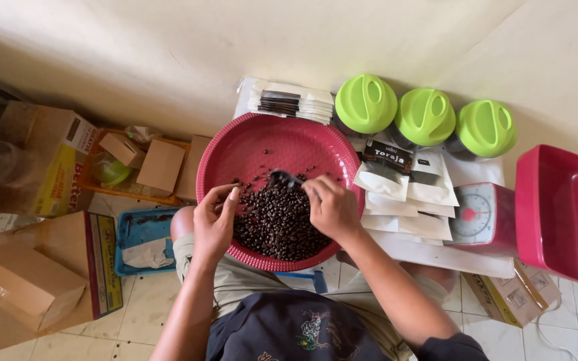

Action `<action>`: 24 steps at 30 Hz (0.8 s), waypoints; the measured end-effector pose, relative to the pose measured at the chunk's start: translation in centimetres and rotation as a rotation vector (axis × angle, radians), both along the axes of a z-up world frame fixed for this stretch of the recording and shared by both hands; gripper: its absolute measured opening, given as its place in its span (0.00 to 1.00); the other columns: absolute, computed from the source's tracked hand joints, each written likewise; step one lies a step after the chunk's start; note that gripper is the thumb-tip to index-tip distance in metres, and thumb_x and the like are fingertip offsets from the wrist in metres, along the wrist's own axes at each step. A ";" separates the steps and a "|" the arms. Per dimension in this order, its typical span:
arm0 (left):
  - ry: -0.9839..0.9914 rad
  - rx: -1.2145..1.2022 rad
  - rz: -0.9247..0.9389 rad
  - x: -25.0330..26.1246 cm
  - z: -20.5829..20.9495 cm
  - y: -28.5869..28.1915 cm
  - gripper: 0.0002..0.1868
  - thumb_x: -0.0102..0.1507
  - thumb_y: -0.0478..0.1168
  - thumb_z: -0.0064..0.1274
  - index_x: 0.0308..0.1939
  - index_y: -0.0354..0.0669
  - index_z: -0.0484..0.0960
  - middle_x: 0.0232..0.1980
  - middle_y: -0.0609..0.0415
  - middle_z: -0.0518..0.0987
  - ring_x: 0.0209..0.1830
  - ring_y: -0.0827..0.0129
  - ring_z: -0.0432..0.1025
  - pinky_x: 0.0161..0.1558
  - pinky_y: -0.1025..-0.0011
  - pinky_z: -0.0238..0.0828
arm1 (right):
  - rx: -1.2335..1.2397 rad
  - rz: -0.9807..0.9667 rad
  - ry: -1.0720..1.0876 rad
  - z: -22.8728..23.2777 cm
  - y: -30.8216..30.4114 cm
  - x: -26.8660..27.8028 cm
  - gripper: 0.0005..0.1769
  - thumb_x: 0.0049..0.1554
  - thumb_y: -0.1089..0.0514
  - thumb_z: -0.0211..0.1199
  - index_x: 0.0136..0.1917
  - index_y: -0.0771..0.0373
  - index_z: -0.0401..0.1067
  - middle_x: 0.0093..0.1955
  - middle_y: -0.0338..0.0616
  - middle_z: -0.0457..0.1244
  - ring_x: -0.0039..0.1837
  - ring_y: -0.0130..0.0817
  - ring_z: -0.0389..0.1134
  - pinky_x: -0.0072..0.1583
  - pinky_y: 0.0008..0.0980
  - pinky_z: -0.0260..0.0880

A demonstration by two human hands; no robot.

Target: Sort coffee beans by hand and with a spoon to remove defects from a tray

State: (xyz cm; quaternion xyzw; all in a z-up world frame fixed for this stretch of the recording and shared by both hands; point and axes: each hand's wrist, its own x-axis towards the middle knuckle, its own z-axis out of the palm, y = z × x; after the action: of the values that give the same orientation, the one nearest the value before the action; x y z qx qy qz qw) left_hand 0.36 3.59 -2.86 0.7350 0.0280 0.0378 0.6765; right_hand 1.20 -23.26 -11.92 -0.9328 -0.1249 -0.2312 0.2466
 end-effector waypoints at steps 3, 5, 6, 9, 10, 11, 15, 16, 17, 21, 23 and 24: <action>0.010 0.023 0.016 0.1 -1.0 0.8 0.11 0.68 0.39 0.57 0.51 0.39 0.86 0.38 0.44 0.83 0.40 0.65 0.77 0.46 0.62 0.78 | 0.015 0.019 -0.023 3.4 0.9 -1.6 0.07 0.63 0.57 0.59 0.47 0.52 0.78 0.42 0.34 0.68 0.42 0.39 0.74 0.41 0.34 0.75; 0.016 0.026 0.016 0.0 -1.3 1.0 0.11 0.68 0.39 0.56 0.51 0.39 0.86 0.38 0.44 0.83 0.40 0.65 0.77 0.46 0.62 0.78 | 0.010 0.005 -0.061 2.7 -0.3 -0.1 0.08 0.63 0.57 0.57 0.49 0.51 0.78 0.43 0.33 0.68 0.43 0.37 0.73 0.42 0.33 0.75; 0.017 0.029 0.018 0.1 -1.3 1.2 0.10 0.68 0.40 0.56 0.51 0.40 0.86 0.38 0.44 0.83 0.40 0.66 0.76 0.46 0.62 0.78 | 0.007 -0.007 -0.104 2.4 -0.8 0.7 0.10 0.64 0.58 0.56 0.52 0.50 0.79 0.45 0.31 0.68 0.45 0.35 0.73 0.44 0.32 0.75; 0.002 0.018 0.007 0.1 -0.8 0.6 0.11 0.68 0.39 0.56 0.51 0.38 0.86 0.39 0.41 0.84 0.41 0.62 0.77 0.47 0.58 0.78 | -0.036 -0.076 -0.070 4.3 -0.5 2.8 0.11 0.66 0.58 0.54 0.54 0.52 0.78 0.49 0.32 0.68 0.47 0.35 0.73 0.45 0.33 0.75; -0.001 0.018 0.011 0.1 -0.5 0.3 0.11 0.68 0.39 0.56 0.51 0.38 0.86 0.39 0.41 0.84 0.41 0.62 0.77 0.47 0.58 0.78 | -0.036 -0.073 -0.074 3.4 -0.2 3.8 0.11 0.66 0.58 0.54 0.54 0.52 0.78 0.49 0.32 0.68 0.47 0.35 0.73 0.45 0.33 0.75; -0.005 0.008 0.012 0.0 -0.2 0.1 0.11 0.68 0.39 0.56 0.50 0.38 0.86 0.39 0.41 0.84 0.41 0.62 0.77 0.47 0.58 0.78 | -0.014 -0.058 -0.050 2.5 0.1 4.8 0.11 0.65 0.59 0.54 0.54 0.54 0.78 0.49 0.33 0.68 0.46 0.35 0.73 0.45 0.33 0.76; -0.004 -0.022 0.033 -0.1 0.4 -0.3 0.10 0.68 0.39 0.56 0.50 0.39 0.87 0.39 0.44 0.84 0.41 0.65 0.77 0.47 0.60 0.78 | 0.065 0.048 0.036 0.2 2.4 6.3 0.12 0.66 0.60 0.53 0.55 0.56 0.77 0.50 0.38 0.69 0.43 0.35 0.73 0.44 0.32 0.76; -0.004 -0.021 0.039 0.1 0.1 0.3 0.10 0.68 0.39 0.56 0.50 0.39 0.87 0.39 0.44 0.84 0.41 0.65 0.77 0.47 0.60 0.78 | 0.066 0.054 0.036 0.6 3.5 6.1 0.12 0.66 0.60 0.53 0.55 0.56 0.77 0.50 0.38 0.69 0.43 0.35 0.73 0.44 0.32 0.76; -0.011 -0.001 0.052 0.2 -0.4 0.7 0.10 0.68 0.39 0.56 0.50 0.39 0.87 0.39 0.44 0.84 0.41 0.65 0.77 0.47 0.61 0.78 | 0.067 0.115 0.040 0.9 4.4 5.5 0.12 0.66 0.61 0.53 0.55 0.56 0.77 0.51 0.40 0.69 0.43 0.39 0.74 0.44 0.36 0.76; -0.004 0.020 0.067 -0.1 -0.8 1.6 0.10 0.69 0.38 0.54 0.50 0.39 0.86 0.38 0.43 0.83 0.42 0.63 0.78 0.48 0.59 0.78 | 0.100 0.348 0.076 1.0 5.8 2.8 0.15 0.67 0.62 0.48 0.55 0.55 0.78 0.50 0.39 0.68 0.33 0.32 0.68 0.35 0.29 0.71; -0.009 0.029 0.078 0.1 -0.5 1.8 0.10 0.69 0.38 0.54 0.50 0.39 0.86 0.38 0.44 0.83 0.43 0.64 0.77 0.48 0.60 0.78 | 0.059 0.356 0.064 2.9 5.6 0.7 0.13 0.65 0.62 0.51 0.53 0.55 0.78 0.49 0.36 0.69 0.35 0.35 0.70 0.35 0.31 0.73; -0.014 0.037 0.090 0.1 -0.3 1.9 0.09 0.69 0.38 0.54 0.50 0.40 0.86 0.39 0.45 0.84 0.43 0.66 0.77 0.49 0.60 0.78 | 0.018 0.365 0.053 3.9 5.4 -0.4 0.11 0.64 0.62 0.55 0.51 0.55 0.78 0.48 0.34 0.69 0.36 0.38 0.73 0.35 0.33 0.74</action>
State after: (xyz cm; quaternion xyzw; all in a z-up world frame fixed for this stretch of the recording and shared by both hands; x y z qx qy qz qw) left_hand 0.42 5.47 -3.20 0.7450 0.0557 0.0739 0.6606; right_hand 0.76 -17.84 -8.06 -0.8982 -0.2835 -0.1593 0.2958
